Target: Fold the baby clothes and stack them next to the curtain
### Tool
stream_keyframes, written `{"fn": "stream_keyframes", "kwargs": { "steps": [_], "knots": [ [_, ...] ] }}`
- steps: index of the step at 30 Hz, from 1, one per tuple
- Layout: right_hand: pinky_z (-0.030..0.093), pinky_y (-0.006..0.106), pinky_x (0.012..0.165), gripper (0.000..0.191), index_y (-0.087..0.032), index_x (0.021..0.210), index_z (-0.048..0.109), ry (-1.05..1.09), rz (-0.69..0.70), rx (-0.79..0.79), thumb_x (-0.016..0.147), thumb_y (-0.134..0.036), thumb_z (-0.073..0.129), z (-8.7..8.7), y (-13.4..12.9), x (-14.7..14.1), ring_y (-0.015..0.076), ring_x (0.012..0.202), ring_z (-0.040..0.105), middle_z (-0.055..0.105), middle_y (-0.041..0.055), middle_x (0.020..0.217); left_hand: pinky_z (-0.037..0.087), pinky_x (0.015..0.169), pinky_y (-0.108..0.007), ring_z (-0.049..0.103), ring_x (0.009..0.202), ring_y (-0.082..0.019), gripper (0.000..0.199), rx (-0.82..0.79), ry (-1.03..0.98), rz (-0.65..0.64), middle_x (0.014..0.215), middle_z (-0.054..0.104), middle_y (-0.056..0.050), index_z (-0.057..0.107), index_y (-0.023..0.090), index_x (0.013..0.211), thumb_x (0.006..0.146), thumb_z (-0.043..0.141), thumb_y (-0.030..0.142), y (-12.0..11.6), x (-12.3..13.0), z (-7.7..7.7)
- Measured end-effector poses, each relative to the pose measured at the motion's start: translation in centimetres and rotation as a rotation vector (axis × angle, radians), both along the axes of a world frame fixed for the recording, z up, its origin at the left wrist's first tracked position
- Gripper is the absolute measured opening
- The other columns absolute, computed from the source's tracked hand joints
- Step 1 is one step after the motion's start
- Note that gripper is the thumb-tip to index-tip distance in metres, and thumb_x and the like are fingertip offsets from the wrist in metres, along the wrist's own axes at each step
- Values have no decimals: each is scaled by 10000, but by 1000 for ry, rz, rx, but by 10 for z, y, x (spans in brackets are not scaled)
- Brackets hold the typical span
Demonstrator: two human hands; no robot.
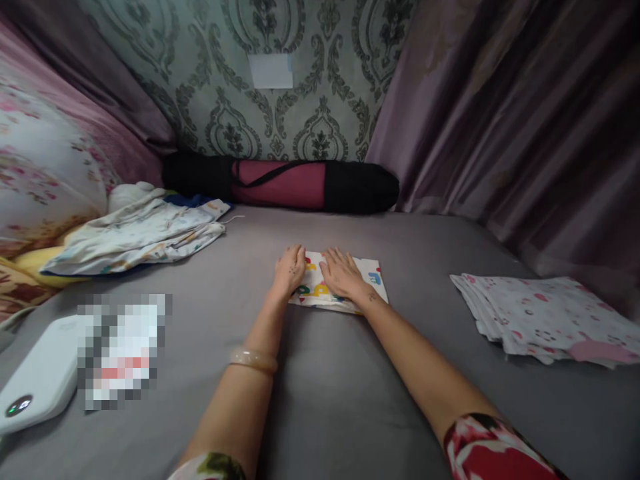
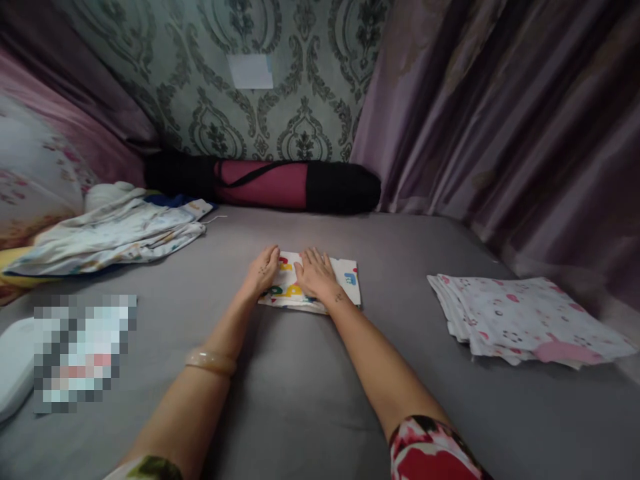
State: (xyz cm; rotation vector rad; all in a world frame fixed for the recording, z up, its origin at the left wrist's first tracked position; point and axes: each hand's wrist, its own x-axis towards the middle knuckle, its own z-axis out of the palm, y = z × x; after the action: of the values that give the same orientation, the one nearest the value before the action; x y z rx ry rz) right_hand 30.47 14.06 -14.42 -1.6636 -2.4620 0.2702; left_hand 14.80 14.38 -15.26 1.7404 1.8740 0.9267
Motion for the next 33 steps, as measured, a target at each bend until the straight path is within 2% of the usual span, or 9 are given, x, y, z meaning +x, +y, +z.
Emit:
{"fn": "stream_keyframes", "kwargs": {
  "steps": [5, 10, 13, 16, 19, 21, 24, 28, 33],
  "knots": [
    [84, 443, 1171, 578, -78, 1478, 318, -5, -19, 19, 976, -360, 267, -16, 8, -4, 264, 1438, 173, 297, 107, 1542, 311, 1099, -398, 445, 1312, -221, 424, 18, 4, 0, 1372, 543, -116, 547, 170, 1275, 986, 287, 338, 2, -1, -2],
    [147, 392, 1168, 583, -102, 1481, 318, 133, 5, -167, 1002, -391, 157, 1, 17, 10, 230, 1443, 178, 267, 101, 1555, 357, 1051, -356, 508, 1245, -213, 396, 24, -1, -27, 1325, 581, -129, 565, 150, 1252, 970, 342, 316, 0, 0, 2],
    [190, 367, 1154, 571, -103, 1461, 356, 254, 0, -95, 999, -398, 196, 9, 8, 25, 223, 1431, 221, 301, 123, 1538, 388, 1011, -332, 555, 1177, -208, 381, 47, -13, -54, 1273, 616, -122, 581, 155, 1231, 954, 376, 315, -2, 0, 7],
    [286, 359, 1098, 433, -146, 1292, 567, 314, 67, 36, 964, -329, 349, 14, -15, 42, 229, 1318, 411, 490, 122, 1408, 444, 892, -307, 619, 998, -204, 320, 60, -14, -90, 1075, 693, -108, 653, 150, 1087, 912, 435, 305, -5, -2, 14],
    [426, 306, 900, 289, -182, 991, 701, 367, 100, 40, 929, -288, 439, 18, -40, 59, 193, 995, 600, 681, 81, 1069, 454, 715, -269, 607, 782, -171, 258, -9, -30, -287, 840, 691, -63, 680, 146, 899, 851, 497, 322, -10, -4, 26],
    [439, 273, 765, 233, -191, 894, 707, 380, 132, -41, 903, -295, 498, 21, -51, 69, 163, 819, 605, 691, 45, 902, 427, 621, -239, 571, 683, -142, 243, -133, -64, -519, 757, 663, -34, 673, 146, 845, 807, 539, 346, -15, -4, 36],
    [415, 255, 710, 152, -194, 856, 700, 379, 174, -115, 854, -295, 587, 19, -58, 77, 141, 751, 578, 667, 20, 829, 369, 526, -213, 511, 578, -108, 232, -348, -54, -778, 680, 617, -5, 671, 148, 829, 738, 601, 350, -22, -2, 45],
    [397, 248, 692, 120, -183, 795, 674, 420, 172, -153, 832, -284, 622, 9, -56, 80, 133, 731, 561, 645, 13, 782, 335, 489, -206, 480, 541, -95, 258, -499, 4, -828, 660, 578, 13, 657, 152, 858, 674, 651, 333, -25, 2, 44],
    [379, 249, 670, 147, -175, 800, 638, 412, 125, -149, 870, -284, 568, 4, -54, 78, 138, 726, 543, 635, 19, 791, 380, 568, -215, 534, 656, -121, 270, -478, 117, -806, 753, 623, -3, 666, 160, 868, 638, 670, 301, -22, 3, 40]
  ]
}}
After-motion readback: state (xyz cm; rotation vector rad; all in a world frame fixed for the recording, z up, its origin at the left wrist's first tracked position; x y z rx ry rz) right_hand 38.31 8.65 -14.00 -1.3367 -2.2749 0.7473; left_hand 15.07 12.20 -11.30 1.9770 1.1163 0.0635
